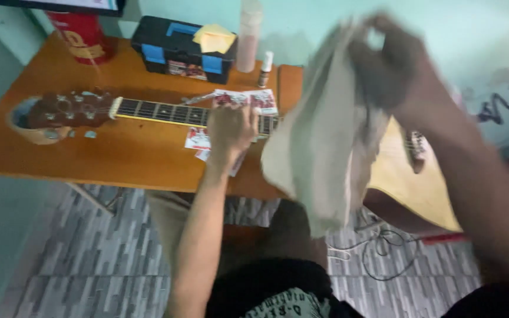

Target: Polishing the body of an acoustic guitar using a liquid polish and a soft cloth on a workbench.

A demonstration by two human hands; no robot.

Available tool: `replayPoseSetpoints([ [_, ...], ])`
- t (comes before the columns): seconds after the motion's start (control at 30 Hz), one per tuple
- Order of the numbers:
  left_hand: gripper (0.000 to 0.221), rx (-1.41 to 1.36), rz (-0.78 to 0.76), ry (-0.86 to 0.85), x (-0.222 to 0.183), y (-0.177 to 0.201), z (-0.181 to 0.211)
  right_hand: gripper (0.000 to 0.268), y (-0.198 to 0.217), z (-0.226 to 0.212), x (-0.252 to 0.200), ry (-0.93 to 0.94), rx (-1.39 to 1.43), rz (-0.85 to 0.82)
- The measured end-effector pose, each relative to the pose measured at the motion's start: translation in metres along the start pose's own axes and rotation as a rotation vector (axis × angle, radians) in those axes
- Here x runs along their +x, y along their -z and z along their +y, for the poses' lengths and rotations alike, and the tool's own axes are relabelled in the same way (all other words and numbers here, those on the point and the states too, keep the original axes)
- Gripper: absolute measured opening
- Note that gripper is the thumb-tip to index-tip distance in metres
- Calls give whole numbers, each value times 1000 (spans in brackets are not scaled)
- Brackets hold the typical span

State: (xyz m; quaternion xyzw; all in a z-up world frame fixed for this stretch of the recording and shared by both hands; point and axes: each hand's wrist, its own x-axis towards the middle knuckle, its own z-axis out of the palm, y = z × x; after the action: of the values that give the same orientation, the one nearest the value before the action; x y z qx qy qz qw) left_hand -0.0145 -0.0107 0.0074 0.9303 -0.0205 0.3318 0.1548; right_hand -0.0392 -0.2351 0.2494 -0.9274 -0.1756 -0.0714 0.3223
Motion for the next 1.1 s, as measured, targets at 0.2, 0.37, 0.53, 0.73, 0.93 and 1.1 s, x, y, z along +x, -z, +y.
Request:
replayPoseSetpoints([
  [0.2,49,106,-24,84,-3,-18,-1,21,13,76,-102,45,143,-294],
  [0.37,54,88,-116,54,-5,-10,3,26,6,152,-74,331,148,-419],
  [0.53,51,157,-76,37,-4,-15,2,47,-75,211,-36,384,-414,-32],
  [0.73,56,79,-94,43,-4,-14,1,78,-115,159,-119,494,-270,343],
  [0.93,51,136,-40,12,-5,-25,-4,128,-142,169,-143,241,-399,349],
  [1.1,50,148,-42,6,-5,-26,-6,118,-157,186,-145,243,-288,424],
])
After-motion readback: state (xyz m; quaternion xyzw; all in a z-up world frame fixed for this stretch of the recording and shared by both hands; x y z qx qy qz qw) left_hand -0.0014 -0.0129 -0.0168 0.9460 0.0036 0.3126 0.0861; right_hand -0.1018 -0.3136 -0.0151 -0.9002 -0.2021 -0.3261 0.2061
